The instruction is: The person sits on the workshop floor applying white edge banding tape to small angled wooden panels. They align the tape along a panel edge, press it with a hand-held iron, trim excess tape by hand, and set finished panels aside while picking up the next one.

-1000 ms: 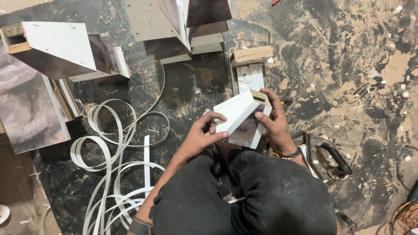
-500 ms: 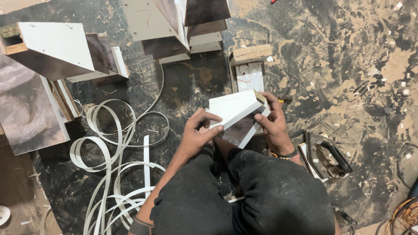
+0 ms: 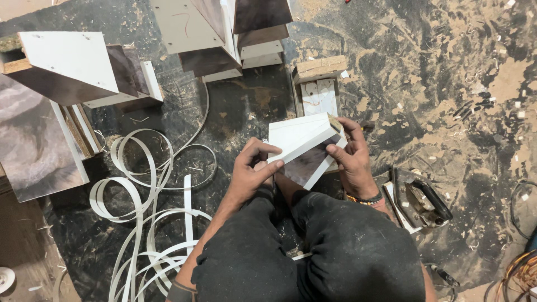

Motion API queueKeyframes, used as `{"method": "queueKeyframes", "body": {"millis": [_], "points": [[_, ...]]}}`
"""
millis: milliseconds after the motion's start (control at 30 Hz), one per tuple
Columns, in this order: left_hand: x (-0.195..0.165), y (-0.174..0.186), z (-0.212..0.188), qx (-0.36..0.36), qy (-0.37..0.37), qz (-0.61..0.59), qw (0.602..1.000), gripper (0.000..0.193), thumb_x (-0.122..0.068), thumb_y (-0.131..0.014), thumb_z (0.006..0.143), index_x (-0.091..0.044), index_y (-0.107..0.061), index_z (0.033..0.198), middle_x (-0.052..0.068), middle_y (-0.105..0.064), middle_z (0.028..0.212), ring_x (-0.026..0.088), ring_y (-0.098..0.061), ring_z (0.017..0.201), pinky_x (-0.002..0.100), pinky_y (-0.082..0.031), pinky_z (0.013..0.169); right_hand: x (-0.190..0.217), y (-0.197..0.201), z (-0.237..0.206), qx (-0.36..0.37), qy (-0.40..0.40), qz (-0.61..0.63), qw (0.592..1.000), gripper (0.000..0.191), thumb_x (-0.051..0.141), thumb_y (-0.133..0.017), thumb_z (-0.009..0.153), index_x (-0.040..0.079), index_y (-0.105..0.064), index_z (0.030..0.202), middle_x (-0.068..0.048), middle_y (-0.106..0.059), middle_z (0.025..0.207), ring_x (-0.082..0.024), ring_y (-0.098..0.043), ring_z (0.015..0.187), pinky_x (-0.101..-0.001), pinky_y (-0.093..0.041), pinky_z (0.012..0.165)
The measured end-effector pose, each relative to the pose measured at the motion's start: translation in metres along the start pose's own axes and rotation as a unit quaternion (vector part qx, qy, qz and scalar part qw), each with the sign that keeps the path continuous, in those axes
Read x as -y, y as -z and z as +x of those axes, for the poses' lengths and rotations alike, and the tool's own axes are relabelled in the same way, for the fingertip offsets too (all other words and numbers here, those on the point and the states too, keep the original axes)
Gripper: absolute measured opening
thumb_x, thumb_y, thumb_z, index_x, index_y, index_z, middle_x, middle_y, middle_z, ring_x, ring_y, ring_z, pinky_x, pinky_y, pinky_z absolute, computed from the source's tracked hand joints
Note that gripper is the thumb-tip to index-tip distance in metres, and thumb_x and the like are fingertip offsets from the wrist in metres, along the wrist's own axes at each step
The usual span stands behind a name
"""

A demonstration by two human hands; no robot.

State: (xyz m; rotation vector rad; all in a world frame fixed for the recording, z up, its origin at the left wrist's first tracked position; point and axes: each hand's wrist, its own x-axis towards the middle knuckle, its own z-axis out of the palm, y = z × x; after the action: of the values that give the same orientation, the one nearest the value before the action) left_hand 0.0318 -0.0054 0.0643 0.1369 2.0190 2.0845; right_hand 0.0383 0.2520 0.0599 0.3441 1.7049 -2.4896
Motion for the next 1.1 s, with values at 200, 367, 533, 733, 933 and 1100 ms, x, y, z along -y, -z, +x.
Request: {"method": "queueKeyframes", "body": {"millis": [200,367,533,733,933,1100], "points": [[0.001,0.001,-0.001,0.002,0.005,-0.002,1.000,0.028,-0.021,-0.085,0.084,-0.008,-0.074,0.106,-0.004,-0.048,0.092,0.009,-0.047,0.084,0.026,-0.039,0.074,-0.003,0.004,0.000,-0.013,-0.014,0.009,1.000,0.066,0.013,-0.079,0.089,0.006,-0.046,0.146,-0.010,-0.055,0.142,-0.022,-0.059,0.128,-0.0371,-0.051,0.107],[0.012,0.002,-0.001,-0.024,0.018,-0.093,0.995,0.031,-0.026,-0.075,0.094,-0.006,-0.068,0.117,0.001,-0.061,0.108,0.012,-0.058,0.103,0.027,-0.047,0.092,-0.010,0.015,-0.001,0.017,-0.017,0.094,0.995,0.074,0.011,-0.084,0.084,0.009,-0.045,0.147,-0.011,-0.057,0.139,-0.024,-0.059,0.130,-0.0393,-0.050,0.112],[0.019,0.001,0.003,-0.033,0.185,-0.207,0.960,0.043,-0.031,-0.068,0.096,-0.008,-0.054,0.129,0.007,-0.069,0.106,0.016,-0.068,0.095,0.031,-0.055,0.081,-0.012,0.023,-0.005,0.081,-0.034,0.150,0.985,0.081,0.005,-0.087,0.079,0.011,-0.046,0.149,-0.013,-0.057,0.142,-0.028,-0.058,0.132,-0.0420,-0.048,0.110],[0.018,0.001,0.001,-0.015,0.206,-0.275,0.939,0.030,-0.027,-0.062,0.101,-0.005,-0.056,0.121,0.009,-0.073,0.099,0.016,-0.069,0.091,0.031,-0.054,0.075,-0.007,0.020,-0.001,0.124,-0.043,0.159,0.978,0.079,0.003,-0.084,0.077,0.012,-0.048,0.147,-0.017,-0.050,0.155,-0.030,-0.052,0.142,-0.0473,-0.044,0.120],[0.025,0.000,-0.002,-0.027,0.172,-0.265,0.948,0.031,-0.033,-0.055,0.106,-0.005,-0.058,0.121,0.000,-0.067,0.098,0.009,-0.064,0.093,0.028,-0.054,0.081,-0.006,0.022,-0.001,0.141,-0.033,0.132,0.981,0.075,-0.008,-0.076,0.078,0.011,-0.050,0.146,-0.017,-0.048,0.158,-0.029,-0.050,0.146,-0.0445,-0.042,0.124],[0.030,0.002,-0.002,-0.021,0.164,-0.303,0.939,0.036,-0.035,-0.052,0.112,-0.006,-0.059,0.133,0.004,-0.064,0.094,0.009,-0.056,0.082,0.024,-0.047,0.071,-0.013,0.029,-0.001,0.125,-0.030,0.116,0.985,0.075,-0.011,-0.073,0.077,0.010,-0.049,0.145,-0.014,-0.053,0.152,-0.027,-0.054,0.139,-0.0416,-0.046,0.119]]}}
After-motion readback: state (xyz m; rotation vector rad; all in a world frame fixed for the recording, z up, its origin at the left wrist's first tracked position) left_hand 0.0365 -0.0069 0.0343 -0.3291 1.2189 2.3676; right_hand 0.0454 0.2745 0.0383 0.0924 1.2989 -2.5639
